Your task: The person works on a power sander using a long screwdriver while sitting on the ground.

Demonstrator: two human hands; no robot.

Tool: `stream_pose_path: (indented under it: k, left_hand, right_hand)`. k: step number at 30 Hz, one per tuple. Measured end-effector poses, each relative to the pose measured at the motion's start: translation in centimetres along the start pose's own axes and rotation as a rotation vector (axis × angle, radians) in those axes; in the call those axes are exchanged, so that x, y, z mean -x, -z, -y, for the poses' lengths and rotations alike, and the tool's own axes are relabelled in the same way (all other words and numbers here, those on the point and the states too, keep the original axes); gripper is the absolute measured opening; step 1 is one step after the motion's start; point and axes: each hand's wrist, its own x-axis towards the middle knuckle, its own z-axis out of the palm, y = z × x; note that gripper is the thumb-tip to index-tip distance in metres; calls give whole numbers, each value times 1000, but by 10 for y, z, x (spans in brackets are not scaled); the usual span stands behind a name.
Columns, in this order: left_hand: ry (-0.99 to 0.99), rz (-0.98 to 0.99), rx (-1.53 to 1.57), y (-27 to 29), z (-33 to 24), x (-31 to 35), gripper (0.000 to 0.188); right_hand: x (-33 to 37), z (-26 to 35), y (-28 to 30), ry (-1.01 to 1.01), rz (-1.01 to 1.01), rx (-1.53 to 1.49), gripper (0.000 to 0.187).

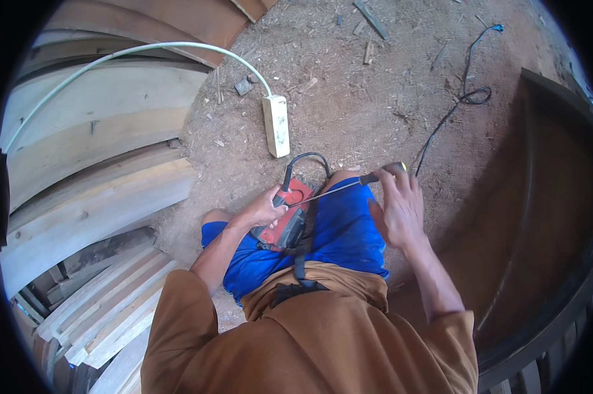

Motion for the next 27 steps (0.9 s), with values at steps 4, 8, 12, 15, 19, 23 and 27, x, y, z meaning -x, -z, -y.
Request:
stream_pose_path:
  k: [4, 8, 12, 15, 19, 23, 27]
  left_hand:
    - [14, -23, -48, -6, 8, -13, 56]
    - [-9, -28, -69, -7, 7, -5, 54]
    - [-56, -77, -106, -13, 6, -4, 60]
    - [-227, -212, -71, -17, 26, 2, 61]
    - [-324, -700, -11, 44, 98, 8, 57]
    - [-116, -604, -145, 46, 62, 57, 62]
    - [-279, -512, -565, -19, 46, 74, 87]
  right_hand:
    - [-76, -76, -64, 187, 90, 497, 58]
    - [-93, -80, -96, 157, 161, 507, 63]
    - [-104, -77, -112, 21, -40, 357, 54]
    - [-115, -74, -113, 94, -105, 366, 46]
    - [-134, -59, -122, 174, -124, 468, 34]
    - [-129, -96, -110, 191, -129, 555, 30]
    - [-89, -99, -82, 349, -303, 610, 18]
